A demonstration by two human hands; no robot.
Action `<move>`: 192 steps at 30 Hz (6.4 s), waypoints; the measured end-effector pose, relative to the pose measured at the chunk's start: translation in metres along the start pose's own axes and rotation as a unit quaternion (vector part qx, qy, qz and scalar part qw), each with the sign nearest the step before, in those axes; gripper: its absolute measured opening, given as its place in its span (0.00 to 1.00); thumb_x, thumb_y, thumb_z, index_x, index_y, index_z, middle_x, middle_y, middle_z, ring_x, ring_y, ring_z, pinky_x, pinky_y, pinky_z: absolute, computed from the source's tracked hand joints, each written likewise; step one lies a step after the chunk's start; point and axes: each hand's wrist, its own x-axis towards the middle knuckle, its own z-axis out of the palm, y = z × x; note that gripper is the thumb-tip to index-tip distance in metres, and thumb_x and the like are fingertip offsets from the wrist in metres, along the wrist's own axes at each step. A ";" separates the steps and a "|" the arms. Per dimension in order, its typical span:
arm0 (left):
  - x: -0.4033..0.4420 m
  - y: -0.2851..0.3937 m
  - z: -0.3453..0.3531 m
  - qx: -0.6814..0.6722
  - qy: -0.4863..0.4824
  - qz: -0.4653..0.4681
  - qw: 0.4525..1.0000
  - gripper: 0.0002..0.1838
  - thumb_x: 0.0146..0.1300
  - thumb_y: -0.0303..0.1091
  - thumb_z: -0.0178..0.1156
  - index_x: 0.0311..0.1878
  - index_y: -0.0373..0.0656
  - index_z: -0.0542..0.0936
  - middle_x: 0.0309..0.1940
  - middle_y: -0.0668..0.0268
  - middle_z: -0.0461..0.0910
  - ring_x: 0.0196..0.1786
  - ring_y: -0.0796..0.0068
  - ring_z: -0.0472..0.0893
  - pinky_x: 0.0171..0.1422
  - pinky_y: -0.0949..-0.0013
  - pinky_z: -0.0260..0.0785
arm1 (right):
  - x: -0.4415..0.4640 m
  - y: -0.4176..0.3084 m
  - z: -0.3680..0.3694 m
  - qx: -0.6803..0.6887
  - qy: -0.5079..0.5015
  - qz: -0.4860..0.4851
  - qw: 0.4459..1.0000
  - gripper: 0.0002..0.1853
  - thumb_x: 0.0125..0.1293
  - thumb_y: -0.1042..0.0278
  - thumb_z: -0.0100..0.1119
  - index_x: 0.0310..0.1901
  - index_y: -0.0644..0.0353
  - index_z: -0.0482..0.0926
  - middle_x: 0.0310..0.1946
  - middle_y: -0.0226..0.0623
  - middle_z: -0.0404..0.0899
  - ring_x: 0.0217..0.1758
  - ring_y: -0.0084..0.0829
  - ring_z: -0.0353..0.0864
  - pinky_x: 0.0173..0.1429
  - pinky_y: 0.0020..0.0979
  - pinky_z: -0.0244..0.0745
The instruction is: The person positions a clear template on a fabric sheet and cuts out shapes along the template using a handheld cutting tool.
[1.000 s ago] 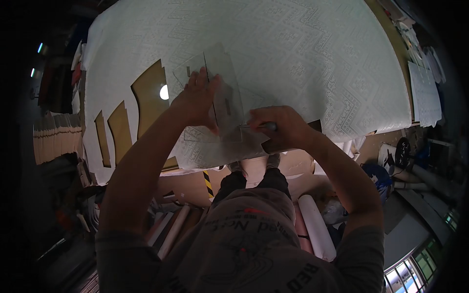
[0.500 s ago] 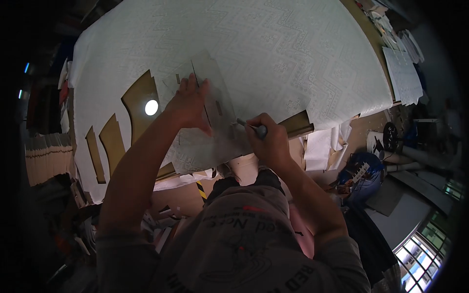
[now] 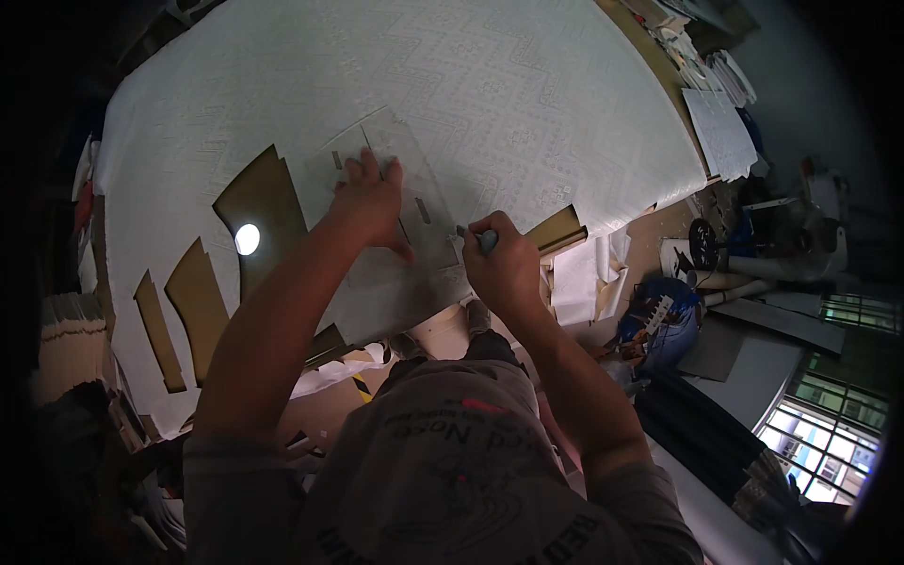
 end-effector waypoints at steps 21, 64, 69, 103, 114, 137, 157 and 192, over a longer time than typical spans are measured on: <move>-0.004 0.003 -0.013 -0.017 -0.022 -0.005 1.000 0.80 0.35 0.61 0.90 0.87 0.43 0.51 0.86 0.35 0.41 0.86 0.26 0.47 0.79 0.28 0.61 | 0.156 -0.029 0.086 0.046 0.048 -0.084 0.994 0.09 0.68 0.68 0.73 0.45 0.60 0.84 0.34 0.46 0.89 0.38 0.46 0.91 0.43 0.40 0.82; -0.002 0.005 -0.007 -0.041 0.009 -0.002 0.999 0.81 0.27 0.56 0.92 0.83 0.38 0.54 0.82 0.27 0.44 0.84 0.20 0.50 0.81 0.30 0.61 | 0.197 0.024 0.078 0.163 -0.092 -0.220 0.957 0.09 0.68 0.71 0.74 0.47 0.60 0.86 0.53 0.48 0.90 0.68 0.46 0.86 0.64 0.37 0.82; 0.000 0.003 0.003 -0.039 0.038 0.003 0.999 0.80 0.24 0.55 0.92 0.84 0.40 0.57 0.82 0.28 0.47 0.84 0.23 0.50 0.76 0.27 0.63 | 0.170 -0.007 0.093 0.130 0.021 -0.128 0.983 0.09 0.67 0.67 0.74 0.44 0.59 0.85 0.41 0.49 0.90 0.52 0.48 0.92 0.52 0.42 0.85; 0.006 0.014 0.020 0.001 0.100 -0.034 0.994 0.69 0.35 0.50 0.90 0.80 0.38 0.62 0.82 0.28 0.50 0.82 0.22 0.55 0.75 0.27 0.66 | 0.351 -0.073 0.059 -0.044 -0.475 -0.316 0.820 0.08 0.61 0.74 0.76 0.40 0.62 0.85 0.35 0.35 0.87 0.35 0.28 0.83 0.45 0.32 0.79; 0.017 0.027 0.029 0.010 0.138 -0.089 0.986 0.26 0.78 0.39 0.53 0.73 0.37 0.70 0.80 0.31 0.57 0.80 0.21 0.60 0.65 0.29 0.77 | 0.333 -0.105 0.142 0.069 -0.562 -0.380 0.731 0.08 0.62 0.74 0.75 0.40 0.61 0.85 0.36 0.36 0.89 0.40 0.32 0.85 0.47 0.34 0.78; 0.029 0.043 0.040 -0.112 0.139 -0.157 0.971 0.22 0.78 0.37 0.54 0.70 0.41 0.72 0.84 0.37 0.49 0.85 0.25 0.52 0.69 0.22 0.71 | 0.325 -0.184 0.217 0.024 -0.708 -0.405 0.578 0.09 0.59 0.77 0.75 0.41 0.64 0.87 0.38 0.35 0.89 0.35 0.25 0.86 0.43 0.30 0.81; 0.022 0.047 0.025 -0.108 0.116 -0.186 0.970 0.20 0.73 0.39 0.63 0.66 0.53 0.76 0.86 0.46 0.50 0.85 0.31 0.54 0.65 0.33 0.79 | 0.283 -0.273 0.286 -0.225 -0.828 -0.451 0.244 0.09 0.55 0.79 0.78 0.36 0.64 0.87 0.37 0.35 0.91 0.36 0.24 0.91 0.39 0.28 0.84; 0.033 0.050 0.029 -0.185 0.119 -0.190 0.957 0.19 0.70 0.37 0.63 0.62 0.50 0.77 0.87 0.49 0.51 0.86 0.35 0.52 0.69 0.21 0.70 | 0.235 -0.169 0.225 -0.066 -0.866 -0.380 0.317 0.09 0.60 0.77 0.76 0.40 0.64 0.85 0.36 0.35 0.89 0.38 0.26 0.90 0.40 0.28 0.82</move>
